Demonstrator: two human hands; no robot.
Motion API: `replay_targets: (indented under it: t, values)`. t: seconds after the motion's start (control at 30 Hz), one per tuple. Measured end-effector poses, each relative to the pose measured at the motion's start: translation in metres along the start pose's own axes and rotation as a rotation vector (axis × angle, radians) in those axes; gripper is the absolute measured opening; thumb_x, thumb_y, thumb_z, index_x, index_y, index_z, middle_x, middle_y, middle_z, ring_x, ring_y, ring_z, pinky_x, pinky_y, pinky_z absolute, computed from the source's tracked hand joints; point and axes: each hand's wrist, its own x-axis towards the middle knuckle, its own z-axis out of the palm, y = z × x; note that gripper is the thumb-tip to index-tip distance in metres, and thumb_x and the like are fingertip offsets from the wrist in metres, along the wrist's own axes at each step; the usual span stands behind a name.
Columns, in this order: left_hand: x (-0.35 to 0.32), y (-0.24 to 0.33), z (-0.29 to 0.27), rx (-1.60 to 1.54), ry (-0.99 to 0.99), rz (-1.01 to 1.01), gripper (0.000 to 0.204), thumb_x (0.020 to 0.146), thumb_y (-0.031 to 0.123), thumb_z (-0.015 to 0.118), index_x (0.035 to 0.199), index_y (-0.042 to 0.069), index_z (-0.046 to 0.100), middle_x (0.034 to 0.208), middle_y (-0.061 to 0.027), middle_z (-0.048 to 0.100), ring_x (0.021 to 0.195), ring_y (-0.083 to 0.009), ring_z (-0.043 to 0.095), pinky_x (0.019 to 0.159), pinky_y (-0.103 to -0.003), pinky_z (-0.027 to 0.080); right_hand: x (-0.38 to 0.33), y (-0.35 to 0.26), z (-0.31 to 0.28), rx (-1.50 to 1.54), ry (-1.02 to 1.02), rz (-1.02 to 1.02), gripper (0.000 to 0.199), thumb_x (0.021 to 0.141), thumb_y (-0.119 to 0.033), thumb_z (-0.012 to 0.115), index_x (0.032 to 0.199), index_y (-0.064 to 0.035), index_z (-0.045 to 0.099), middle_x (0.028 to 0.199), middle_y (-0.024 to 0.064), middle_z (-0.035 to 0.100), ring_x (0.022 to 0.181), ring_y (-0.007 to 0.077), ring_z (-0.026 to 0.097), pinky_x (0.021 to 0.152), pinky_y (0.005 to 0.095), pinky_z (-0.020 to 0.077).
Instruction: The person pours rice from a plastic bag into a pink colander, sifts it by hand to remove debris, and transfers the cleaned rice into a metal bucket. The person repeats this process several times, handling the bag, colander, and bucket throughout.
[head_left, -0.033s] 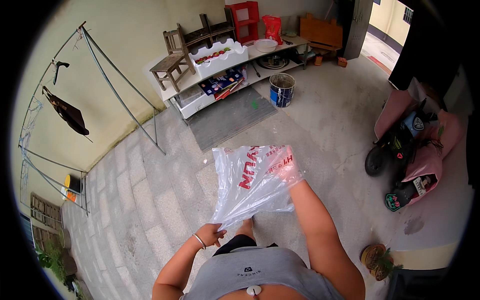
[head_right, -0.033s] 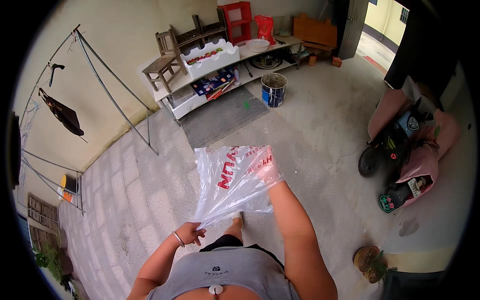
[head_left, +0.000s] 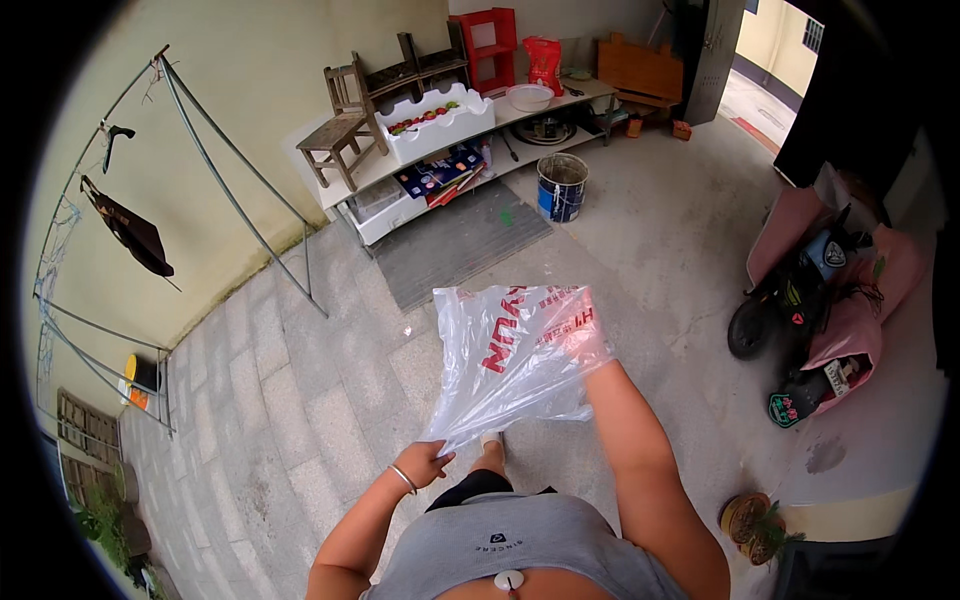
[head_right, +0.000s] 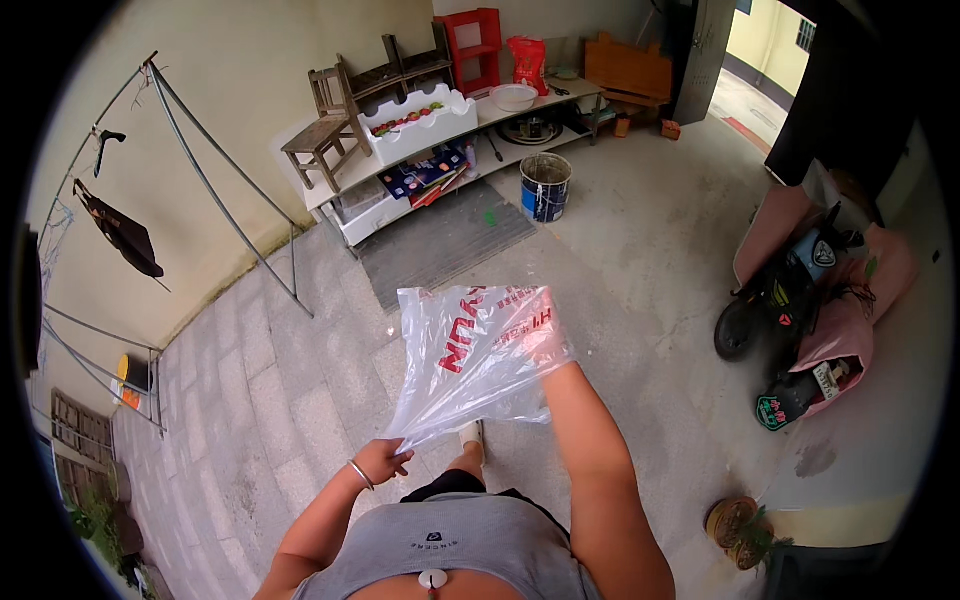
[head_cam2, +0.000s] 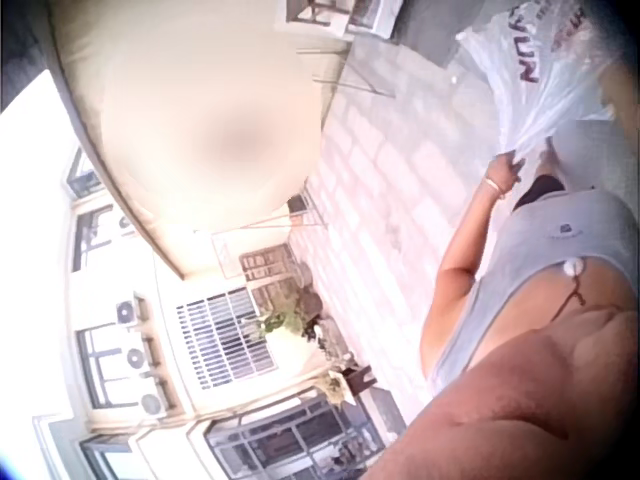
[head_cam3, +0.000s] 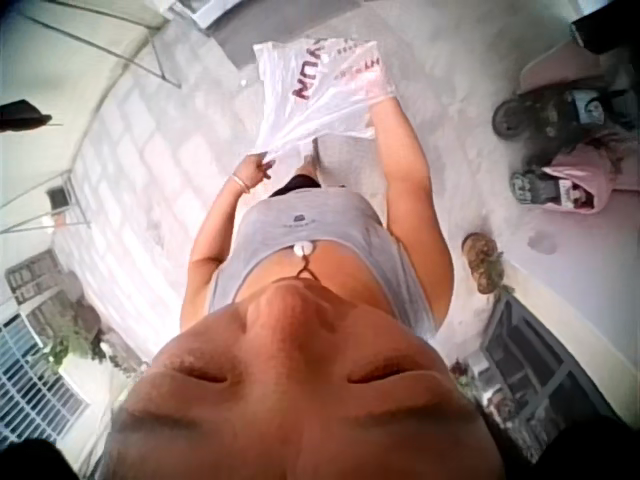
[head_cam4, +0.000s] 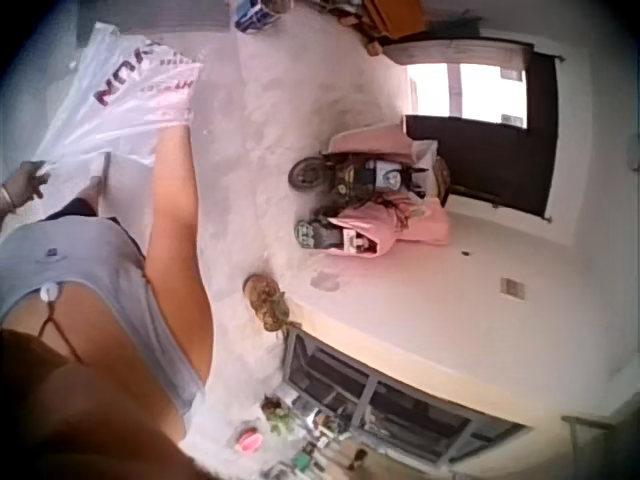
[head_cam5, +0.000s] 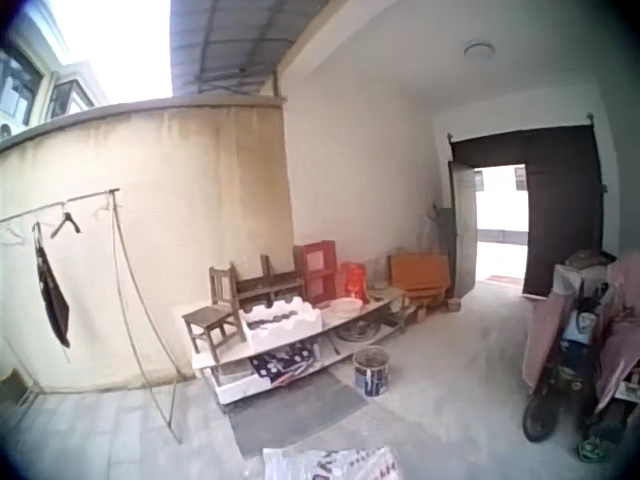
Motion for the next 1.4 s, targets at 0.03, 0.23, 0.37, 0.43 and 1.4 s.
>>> replay_targets:
  t: [0.03,0.23,0.37,0.43,1.4]
  values:
    - [0.029,0.011,-0.023,0.072,0.111,0.152,0.021,0.093,0.021,0.059,0.098,0.0,0.06,0.078,-0.0144,0.067,0.061,-0.018,0.063,0.057,-0.032,0.049,0.026,-0.021,0.007,-0.007,0.031,-0.102,0.054,0.095,-0.045,0.049,0.134,-0.0068,0.047,0.132,0.0145,0.052,0.119,0.033,0.049,0.1,0.0541,0.0411]
    - [0.122,0.141,-0.134,-0.122,0.468,0.796,0.013,0.083,0.01,0.06,0.092,0.002,0.064,0.083,-0.0162,0.065,0.075,-0.0324,0.063,0.069,-0.039,0.049,0.06,-0.154,-0.006,-0.142,0.168,-0.529,0.055,0.095,-0.044,0.049,0.135,-0.0063,0.045,0.133,0.0131,0.051,0.12,0.0309,0.049,0.1,0.0521,0.041]
    - [0.206,0.206,-0.15,0.167,0.53,1.329,0.029,0.074,0.014,0.063,0.103,0.007,0.067,0.107,-0.0136,0.064,0.1,-0.0327,0.06,0.087,-0.04,0.046,0.052,-0.211,-0.036,-0.231,0.272,-0.691,0.055,0.095,-0.044,0.049,0.136,-0.0059,0.045,0.134,0.0121,0.05,0.121,0.0294,0.049,0.101,0.0508,0.0409]
    - [0.281,0.201,-0.131,0.322,0.383,1.369,0.031,0.075,0.014,0.061,0.105,0.008,0.068,0.113,-0.014,0.062,0.108,-0.031,0.057,0.094,-0.041,0.043,0.067,-0.218,-0.058,-0.243,0.3,-0.71,0.056,0.095,-0.044,0.049,0.136,-0.0058,0.044,0.134,0.0116,0.05,0.121,0.0287,0.048,0.101,0.0502,0.0409]
    - [0.897,0.567,-0.191,0.37,0.191,1.196,0.045,0.08,0.015,0.054,0.124,0.006,0.056,0.138,-0.0147,0.047,0.134,-0.0323,0.038,0.11,-0.05,0.026,0.416,-0.734,-0.1,-0.628,1.017,-0.901,0.055,0.091,-0.038,0.056,0.134,-0.0053,0.046,0.131,0.0129,0.052,0.118,0.029,0.051,0.101,0.0456,0.042]
